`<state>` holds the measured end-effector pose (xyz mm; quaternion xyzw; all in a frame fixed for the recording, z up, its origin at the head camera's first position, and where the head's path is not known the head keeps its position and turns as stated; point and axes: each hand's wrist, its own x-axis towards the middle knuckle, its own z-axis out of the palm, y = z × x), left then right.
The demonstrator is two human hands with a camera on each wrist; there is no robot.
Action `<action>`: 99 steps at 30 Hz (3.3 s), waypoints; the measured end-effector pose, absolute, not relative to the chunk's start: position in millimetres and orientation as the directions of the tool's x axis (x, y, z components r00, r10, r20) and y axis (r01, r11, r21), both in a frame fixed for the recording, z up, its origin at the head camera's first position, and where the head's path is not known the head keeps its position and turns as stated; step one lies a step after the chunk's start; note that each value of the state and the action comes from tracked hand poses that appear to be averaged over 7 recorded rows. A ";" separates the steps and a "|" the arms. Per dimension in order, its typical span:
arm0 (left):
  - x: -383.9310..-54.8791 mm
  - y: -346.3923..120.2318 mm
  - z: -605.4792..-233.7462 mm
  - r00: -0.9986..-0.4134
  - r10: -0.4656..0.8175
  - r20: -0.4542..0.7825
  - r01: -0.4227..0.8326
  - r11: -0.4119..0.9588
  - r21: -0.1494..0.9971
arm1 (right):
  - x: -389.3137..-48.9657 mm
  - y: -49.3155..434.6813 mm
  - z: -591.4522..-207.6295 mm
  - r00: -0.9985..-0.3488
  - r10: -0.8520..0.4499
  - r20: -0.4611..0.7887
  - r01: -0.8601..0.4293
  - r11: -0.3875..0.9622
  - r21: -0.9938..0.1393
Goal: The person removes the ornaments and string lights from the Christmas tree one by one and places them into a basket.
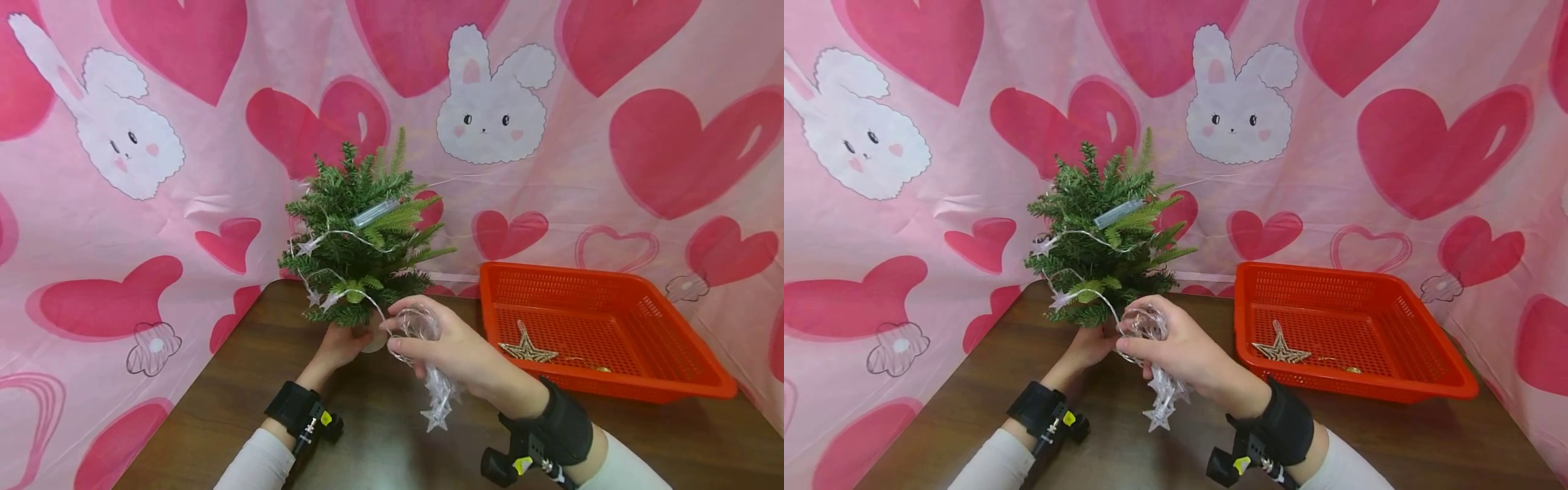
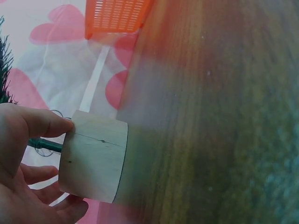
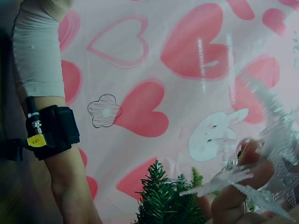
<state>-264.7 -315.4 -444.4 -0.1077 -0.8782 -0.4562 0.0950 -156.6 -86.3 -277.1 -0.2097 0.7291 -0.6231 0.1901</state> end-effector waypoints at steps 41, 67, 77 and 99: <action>-261.6 -312.7 -444.3 -0.796 0.200 0.571 0.503 0.744 0.440 | -150.3 -94.4 -270.7 -0.659 -0.601 0.452 -0.490 -0.112 -0.864; -260.5 -315.6 -446.1 -0.908 0.134 0.398 0.376 0.680 0.629 | -157.2 -93.1 -285.9 -0.784 -0.393 0.480 -0.463 -0.145 -0.874; -261.6 -314.1 -448.6 -0.926 0.111 0.361 0.332 0.696 0.637 | -159.1 -99.5 -288.2 -0.903 -0.314 0.294 -0.312 0.008 -0.950; -259.0 -311.2 -447.9 -0.925 0.046 0.378 0.297 0.707 0.641 | -171.5 -108.2 -288.4 -0.855 -0.509 0.097 -0.215 0.179 -0.960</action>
